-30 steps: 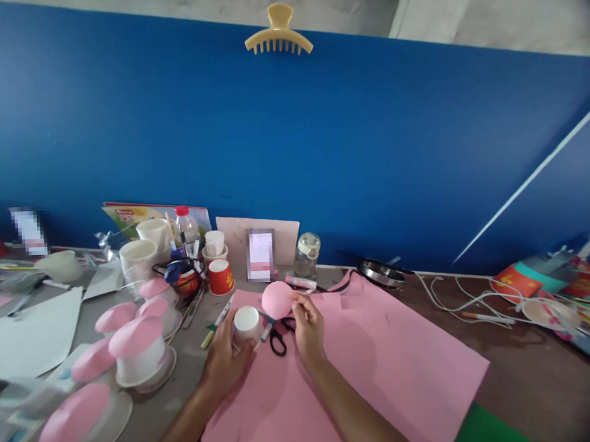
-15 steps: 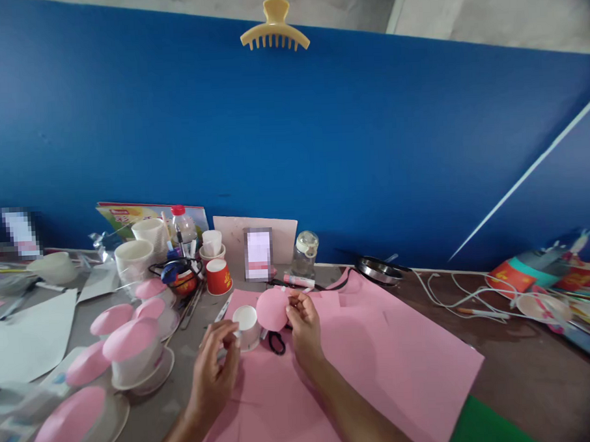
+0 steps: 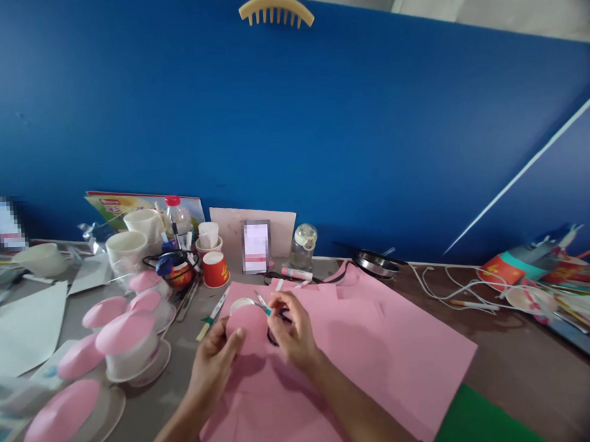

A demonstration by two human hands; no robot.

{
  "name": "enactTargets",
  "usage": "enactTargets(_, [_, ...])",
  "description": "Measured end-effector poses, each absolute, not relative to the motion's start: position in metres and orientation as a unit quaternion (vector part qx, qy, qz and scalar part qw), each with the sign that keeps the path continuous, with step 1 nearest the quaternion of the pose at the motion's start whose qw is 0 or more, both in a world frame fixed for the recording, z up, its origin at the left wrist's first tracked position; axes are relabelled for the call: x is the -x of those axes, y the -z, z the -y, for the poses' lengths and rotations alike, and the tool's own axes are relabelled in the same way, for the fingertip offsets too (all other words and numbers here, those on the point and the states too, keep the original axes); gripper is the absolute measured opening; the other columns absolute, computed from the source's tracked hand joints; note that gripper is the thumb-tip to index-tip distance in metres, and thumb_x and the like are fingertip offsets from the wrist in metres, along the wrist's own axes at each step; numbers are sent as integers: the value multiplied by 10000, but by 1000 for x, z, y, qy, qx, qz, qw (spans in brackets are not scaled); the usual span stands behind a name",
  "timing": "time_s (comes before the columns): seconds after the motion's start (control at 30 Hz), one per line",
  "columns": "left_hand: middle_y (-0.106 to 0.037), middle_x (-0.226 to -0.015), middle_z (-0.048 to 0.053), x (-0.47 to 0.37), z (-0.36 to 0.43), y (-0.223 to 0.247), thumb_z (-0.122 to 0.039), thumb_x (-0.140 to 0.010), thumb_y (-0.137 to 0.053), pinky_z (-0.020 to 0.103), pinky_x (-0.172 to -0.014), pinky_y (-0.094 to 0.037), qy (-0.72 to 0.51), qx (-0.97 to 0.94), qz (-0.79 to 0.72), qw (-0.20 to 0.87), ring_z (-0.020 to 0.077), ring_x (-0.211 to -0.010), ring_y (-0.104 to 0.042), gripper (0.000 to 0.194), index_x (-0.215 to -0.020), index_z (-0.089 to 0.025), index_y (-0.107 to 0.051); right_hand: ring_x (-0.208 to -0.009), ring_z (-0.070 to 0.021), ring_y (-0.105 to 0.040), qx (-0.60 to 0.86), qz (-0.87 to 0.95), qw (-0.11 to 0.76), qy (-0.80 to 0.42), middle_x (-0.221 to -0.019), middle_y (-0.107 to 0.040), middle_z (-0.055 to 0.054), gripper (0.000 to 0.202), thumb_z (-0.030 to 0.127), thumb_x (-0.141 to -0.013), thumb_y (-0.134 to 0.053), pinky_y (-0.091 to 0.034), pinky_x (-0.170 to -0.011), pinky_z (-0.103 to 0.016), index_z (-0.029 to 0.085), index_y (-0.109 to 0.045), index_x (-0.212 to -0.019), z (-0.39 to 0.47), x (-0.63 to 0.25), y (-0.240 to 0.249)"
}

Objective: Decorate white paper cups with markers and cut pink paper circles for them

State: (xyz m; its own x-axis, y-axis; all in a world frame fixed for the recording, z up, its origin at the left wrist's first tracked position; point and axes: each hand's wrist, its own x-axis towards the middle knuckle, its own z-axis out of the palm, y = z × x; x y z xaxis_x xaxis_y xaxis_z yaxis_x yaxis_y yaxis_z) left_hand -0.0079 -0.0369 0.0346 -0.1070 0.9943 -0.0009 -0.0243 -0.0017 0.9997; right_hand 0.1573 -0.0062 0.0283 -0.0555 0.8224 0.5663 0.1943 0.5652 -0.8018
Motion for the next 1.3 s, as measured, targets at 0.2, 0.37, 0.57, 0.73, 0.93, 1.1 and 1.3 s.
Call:
enactTargets(0.2, [-485, -574, -50, 17, 28, -19, -492, -717, -685, 203, -470, -347, -579, -436, -509, 464, 90, -515, -421, 336, -700, -174, -576, -765, -209, -528, 551, 739, 385, -37, -747, -634, -56, 137, 205, -831, -491, -352, -741, -333, 173, -614, -780, -19, -178, -15])
enactTargets(0.37, [-503, -560, -57, 18, 25, -13, -433, -656, -759, 197, -488, -361, -607, -381, -491, 497, 83, -504, -430, 304, -701, -172, -608, -862, -232, -526, 581, 771, 259, -19, -818, -682, -66, 111, 252, -814, -560, -280, -795, -344, 172, -635, -832, -13, -173, -14])
enactTargets(0.57, [-533, -561, -63, 19, 21, -16, -400, -610, -795, 192, -495, -394, -628, -328, -474, 522, 80, -498, -453, 300, -728, -181, -629, -931, -264, -509, 583, 796, 158, -25, -940, -666, -100, 223, 344, -824, -556, -241, -814, -369, 182, -623, -961, 0, -168, -23])
enactTargets(0.73, [-577, -640, -43, 21, 19, -19, -406, -610, -798, 166, -475, -386, -648, -308, -461, 522, 73, -539, -464, 307, -723, -175, -631, -962, -267, -507, 590, 794, 146, -26, -958, -651, -89, 220, 318, -794, -589, -224, -841, -382, 194, -607, -975, 3, -164, -21])
enactTargets(0.93, [-554, -642, -49, 25, 16, -17, -393, -648, -782, 162, -496, -417, -654, -311, -453, 519, 71, -557, -461, 280, -747, -179, -631, -944, -243, -529, 599, 781, 168, -46, -932, -672, -65, 147, 244, -865, -504, -227, -826, -371, 197, -617, -946, -2, -166, -19])
enactTargets(1.1, [-543, -613, -56, 25, 15, -17, -387, -634, -789, 146, -473, -413, -659, -304, -458, 514, 58, -531, -437, 273, -723, -175, -641, -953, -257, -532, 603, 782, 150, -45, -929, -680, -76, 128, 277, -846, -544, -228, -826, -375, 195, -623, -905, -1, -165, -22])
enactTargets(1.3, [-613, -679, -46, 24, 17, -21, -381, -612, -806, 142, -503, -446, -652, -291, -460, 528, 72, -586, -514, 292, -777, -189, -660, -956, -257, -565, 614, 778, 122, -54, -909, -698, -91, 116, 248, -818, -561, -243, -841, -378, 183, -641, -870, 1, -162, -24])
